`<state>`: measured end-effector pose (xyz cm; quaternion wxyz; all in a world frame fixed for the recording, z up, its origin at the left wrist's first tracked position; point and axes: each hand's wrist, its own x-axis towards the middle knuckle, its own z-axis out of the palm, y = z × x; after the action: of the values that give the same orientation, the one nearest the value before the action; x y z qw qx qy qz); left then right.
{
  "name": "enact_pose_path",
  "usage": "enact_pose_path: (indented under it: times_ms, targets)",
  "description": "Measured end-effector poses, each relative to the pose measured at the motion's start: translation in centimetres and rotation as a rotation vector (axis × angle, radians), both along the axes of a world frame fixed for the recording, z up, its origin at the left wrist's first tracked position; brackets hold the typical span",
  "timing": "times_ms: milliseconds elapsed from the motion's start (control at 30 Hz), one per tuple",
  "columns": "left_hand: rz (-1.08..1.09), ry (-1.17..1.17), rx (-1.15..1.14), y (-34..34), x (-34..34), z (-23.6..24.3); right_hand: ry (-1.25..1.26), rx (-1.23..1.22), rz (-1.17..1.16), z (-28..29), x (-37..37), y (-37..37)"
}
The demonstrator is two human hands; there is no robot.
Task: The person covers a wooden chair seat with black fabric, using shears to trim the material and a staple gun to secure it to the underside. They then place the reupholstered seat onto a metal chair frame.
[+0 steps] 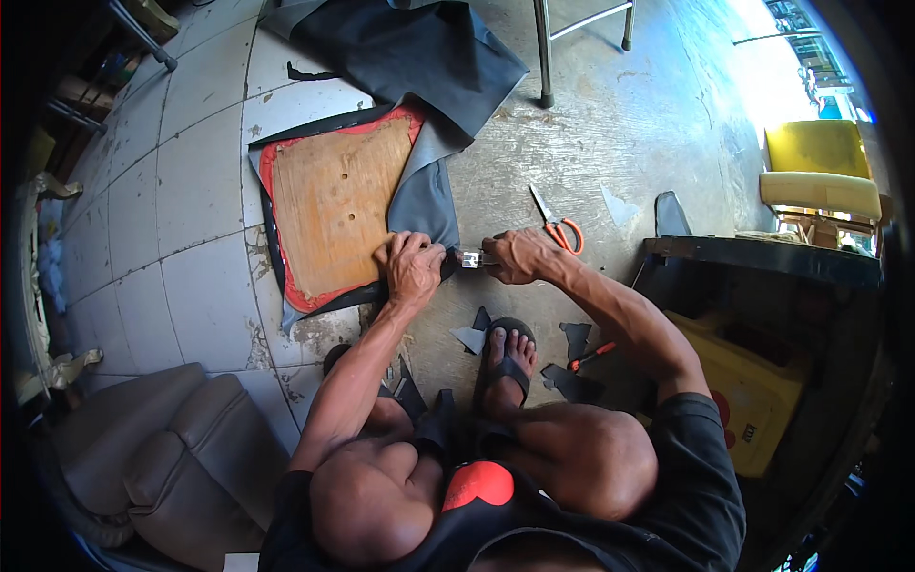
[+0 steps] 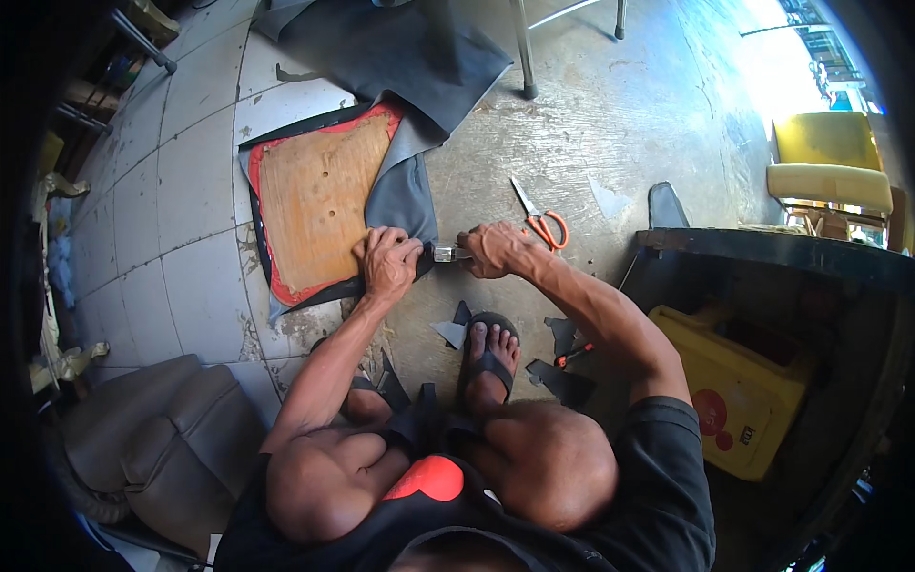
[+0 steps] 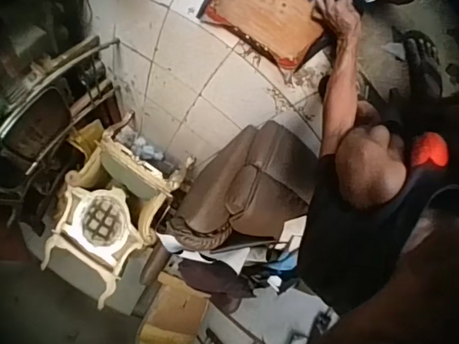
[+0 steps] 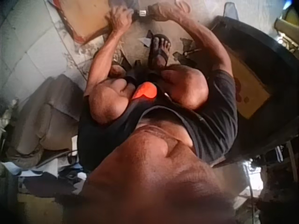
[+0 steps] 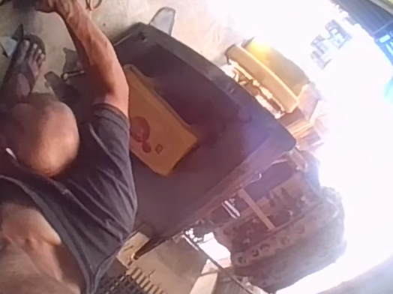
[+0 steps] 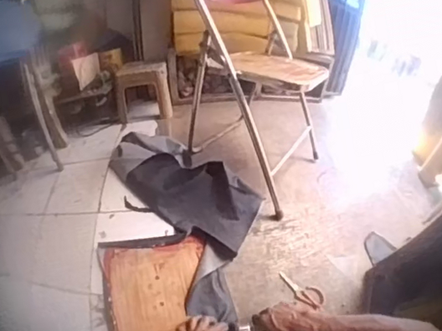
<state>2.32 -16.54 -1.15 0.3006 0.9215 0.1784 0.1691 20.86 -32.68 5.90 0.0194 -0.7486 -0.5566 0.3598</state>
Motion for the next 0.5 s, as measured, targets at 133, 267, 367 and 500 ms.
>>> enact_pose_path:
  times_ms: [133, 267, 367, 500]
  targets:
    - [-0.038, -0.003, 0.026, 0.2, -0.1, -0.1, -0.073, -0.059, 0.033, -1.1, 0.3, 2.2]
    - [-0.062, 0.051, 0.054, 0.5, 0.2, 0.5, -0.109, -0.036, 0.058, -3.1, -0.2, 1.4]
    - [-0.067, 0.036, 0.082, 0.6, -0.4, 0.5, -0.057, -0.075, 0.093, -1.1, 1.3, 2.1]
    - [-0.077, 0.017, 0.077, 0.5, -0.1, 0.3, -0.094, -0.072, 0.111, -1.5, 2.5, 2.3]
